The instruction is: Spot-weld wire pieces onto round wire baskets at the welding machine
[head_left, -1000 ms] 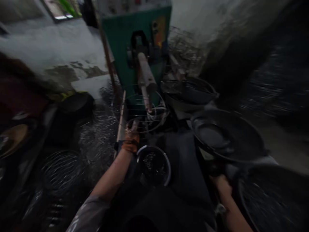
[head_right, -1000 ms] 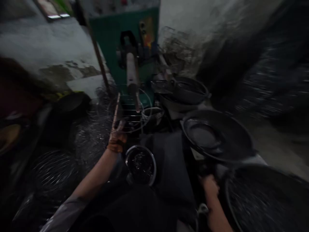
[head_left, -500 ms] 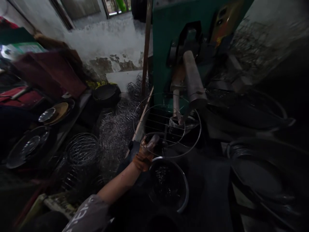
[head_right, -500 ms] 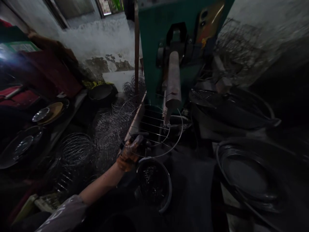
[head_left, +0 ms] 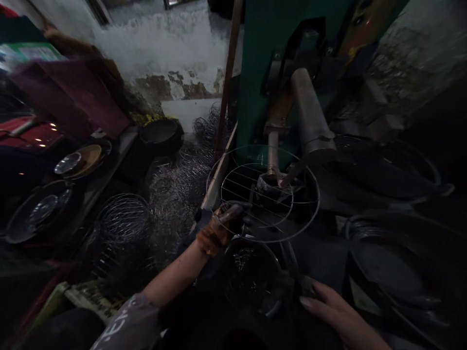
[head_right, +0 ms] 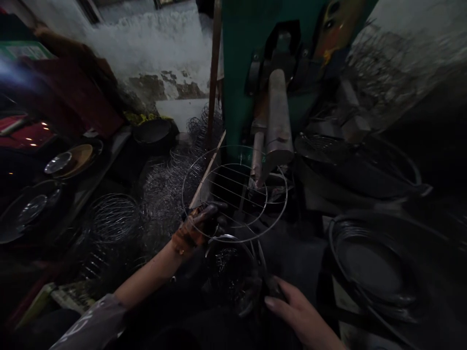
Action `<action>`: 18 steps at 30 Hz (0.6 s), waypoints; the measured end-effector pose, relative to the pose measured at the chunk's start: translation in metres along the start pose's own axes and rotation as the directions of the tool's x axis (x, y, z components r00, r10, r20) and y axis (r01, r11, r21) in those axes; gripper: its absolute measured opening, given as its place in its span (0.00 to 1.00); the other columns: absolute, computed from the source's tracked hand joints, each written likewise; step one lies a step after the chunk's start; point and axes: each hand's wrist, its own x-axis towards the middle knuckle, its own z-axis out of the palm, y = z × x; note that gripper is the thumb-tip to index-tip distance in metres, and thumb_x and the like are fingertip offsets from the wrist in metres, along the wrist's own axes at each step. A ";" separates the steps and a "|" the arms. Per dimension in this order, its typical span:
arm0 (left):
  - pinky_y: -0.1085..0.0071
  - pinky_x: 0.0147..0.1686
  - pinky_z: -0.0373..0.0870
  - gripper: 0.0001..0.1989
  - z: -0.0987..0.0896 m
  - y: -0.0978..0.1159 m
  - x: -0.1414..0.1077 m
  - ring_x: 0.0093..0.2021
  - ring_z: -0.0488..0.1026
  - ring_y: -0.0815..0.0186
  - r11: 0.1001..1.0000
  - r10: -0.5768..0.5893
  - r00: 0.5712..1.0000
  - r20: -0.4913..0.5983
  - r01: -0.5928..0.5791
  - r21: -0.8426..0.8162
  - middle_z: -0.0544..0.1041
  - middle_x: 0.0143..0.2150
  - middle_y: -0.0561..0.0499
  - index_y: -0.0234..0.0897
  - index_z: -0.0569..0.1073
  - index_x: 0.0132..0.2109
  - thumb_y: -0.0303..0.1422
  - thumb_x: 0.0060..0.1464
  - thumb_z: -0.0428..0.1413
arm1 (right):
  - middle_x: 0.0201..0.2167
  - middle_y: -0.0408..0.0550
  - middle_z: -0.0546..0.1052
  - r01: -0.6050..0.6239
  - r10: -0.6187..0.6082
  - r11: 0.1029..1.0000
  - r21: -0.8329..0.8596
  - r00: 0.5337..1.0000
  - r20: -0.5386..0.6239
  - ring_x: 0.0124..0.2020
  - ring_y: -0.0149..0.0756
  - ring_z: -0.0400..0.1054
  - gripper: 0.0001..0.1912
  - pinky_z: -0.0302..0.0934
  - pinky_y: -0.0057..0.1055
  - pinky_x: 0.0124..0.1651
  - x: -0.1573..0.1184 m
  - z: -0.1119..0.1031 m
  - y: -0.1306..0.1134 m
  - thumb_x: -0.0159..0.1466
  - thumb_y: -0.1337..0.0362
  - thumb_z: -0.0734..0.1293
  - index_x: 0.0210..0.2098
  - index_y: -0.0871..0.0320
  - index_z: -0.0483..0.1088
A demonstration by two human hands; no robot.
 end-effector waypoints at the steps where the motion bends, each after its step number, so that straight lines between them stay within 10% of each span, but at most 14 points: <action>1: 0.65 0.40 0.76 0.23 0.000 0.002 0.000 0.35 0.79 0.61 1.000 0.001 1.000 -0.004 -0.001 0.000 0.81 0.38 0.42 0.37 0.84 0.52 0.45 0.54 0.70 | 0.47 0.59 0.84 -0.008 0.008 1.000 0.007 1.000 0.026 0.51 0.60 0.79 0.31 0.70 0.54 0.59 0.003 0.002 -0.008 0.54 0.45 0.76 0.51 0.58 0.79; 18: 0.64 0.44 0.77 0.19 -0.002 0.007 0.009 0.42 0.81 0.56 0.996 -0.053 0.998 -0.024 0.055 0.067 0.83 0.40 0.43 0.36 0.83 0.48 0.41 0.52 0.72 | 0.33 0.52 0.82 -0.064 0.028 0.977 0.202 0.983 0.179 0.31 0.40 0.76 0.25 0.71 0.35 0.41 0.025 0.008 -0.029 0.56 0.47 0.79 0.43 0.59 0.81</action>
